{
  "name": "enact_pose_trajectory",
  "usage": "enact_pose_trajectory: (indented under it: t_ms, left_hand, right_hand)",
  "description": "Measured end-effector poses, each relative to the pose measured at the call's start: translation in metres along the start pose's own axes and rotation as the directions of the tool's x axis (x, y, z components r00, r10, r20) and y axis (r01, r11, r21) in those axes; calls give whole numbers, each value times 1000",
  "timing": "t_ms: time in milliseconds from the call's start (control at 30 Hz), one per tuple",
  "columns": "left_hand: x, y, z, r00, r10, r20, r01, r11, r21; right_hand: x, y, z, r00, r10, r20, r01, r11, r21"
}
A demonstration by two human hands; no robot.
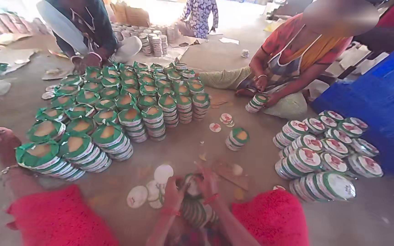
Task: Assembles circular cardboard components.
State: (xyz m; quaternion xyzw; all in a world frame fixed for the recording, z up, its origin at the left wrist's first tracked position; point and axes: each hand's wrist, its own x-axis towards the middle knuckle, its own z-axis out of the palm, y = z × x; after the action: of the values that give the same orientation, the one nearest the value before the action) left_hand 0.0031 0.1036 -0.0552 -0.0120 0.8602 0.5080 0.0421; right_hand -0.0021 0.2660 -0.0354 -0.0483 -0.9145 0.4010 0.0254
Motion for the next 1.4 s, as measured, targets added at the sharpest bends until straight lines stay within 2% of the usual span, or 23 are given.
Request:
enact_pose_trajectory:
  t_ms: [67, 167, 233, 300, 367, 600, 700, 767, 800, 867, 933, 967, 1033, 1133, 1200, 1267, 1300, 1333, 1367, 1400]
  left_hand:
    - [1, -4, 2, 1000, -16, 14, 17, 1000, -24]
    - [4, -5, 5, 998, -40, 49, 43, 996, -72]
    - [3, -4, 5, 996, -62, 70, 69, 992, -106]
    - [4, -4, 4, 994, -71, 81, 80, 990, -118]
    - [5, -5, 5, 996, -61, 72, 68, 993, -94]
    - [7, -7, 2, 996, -68, 66, 75, 990, -119]
    - [2, -3, 1, 997, 69, 31, -69, 997, 24]
    - [-1, 1, 4, 976, 212, 57, -218, 967, 130]
    - [-3, 6, 6, 967, 233, 103, -249, 951, 184]
    - [-3, 19, 10, 960, 199, 196, -257, 902, 346]
    - [1, 28, 17, 959, 131, 253, -238, 857, 458]
    - [3, 29, 20, 962, 101, 253, -210, 867, 452]
    - [3, 27, 23, 976, 117, 185, -182, 907, 381]
    - [-11, 30, 20, 978, 209, 22, -208, 950, 233]
    - [-19, 34, 18, 951, 306, -41, -296, 943, 154]
    - [-25, 42, 19, 924, 377, -58, -365, 918, 156]
    - [-26, 46, 18, 917, 395, -58, -382, 910, 164]
    - [-25, 51, 14, 919, 390, -58, -380, 914, 140]
    - [-24, 53, 6, 920, 386, -71, -381, 922, 71]
    - [-20, 53, -5, 918, 381, -109, -387, 921, -39]
  right_hand:
    - [-1, -1, 0, 1000, -26, -11, 25, 998, -53]
    - [-9, 1, -1, 983, -167, -75, 152, 973, -175]
    - [-21, -3, -3, 980, -200, -3, 195, 959, -207]
    - [-30, -4, -1, 973, -172, 156, 196, 969, -151]
    - [-33, 4, 7, 961, -145, 237, 183, 972, -147]
    - [-36, 13, 17, 967, -152, 206, 187, 969, -160]
    - [-33, 8, 0, 965, -42, 260, 54, 998, -36]
    - [-38, 5, -13, 995, 29, 97, -38, 995, 87]
    - [-40, 4, -18, 998, 66, 1, -66, 987, 145]
    - [-38, 5, -21, 989, 121, -85, -96, 963, 250]
    - [-34, 10, -25, 984, 172, -43, -147, 929, 341]
    - [-33, 14, -26, 979, 200, -25, -175, 906, 386]
    - [-33, 20, -25, 966, 255, -48, -192, 825, 532]
    - [-40, 17, -24, 921, 388, 23, -258, 566, 783]
    - [-42, 5, -26, 893, 388, 228, -357, 302, 884]
    - [-40, -9, -28, 859, 270, 435, -444, -31, 896]
    - [-36, -15, -30, 854, 213, 475, -454, -141, 879]
    - [-31, -20, -33, 858, 186, 479, -448, -186, 874]
    - [-27, -27, -35, 872, 205, 444, -419, -157, 894]
    - [-23, -34, -39, 896, 239, 373, -375, -42, 926]
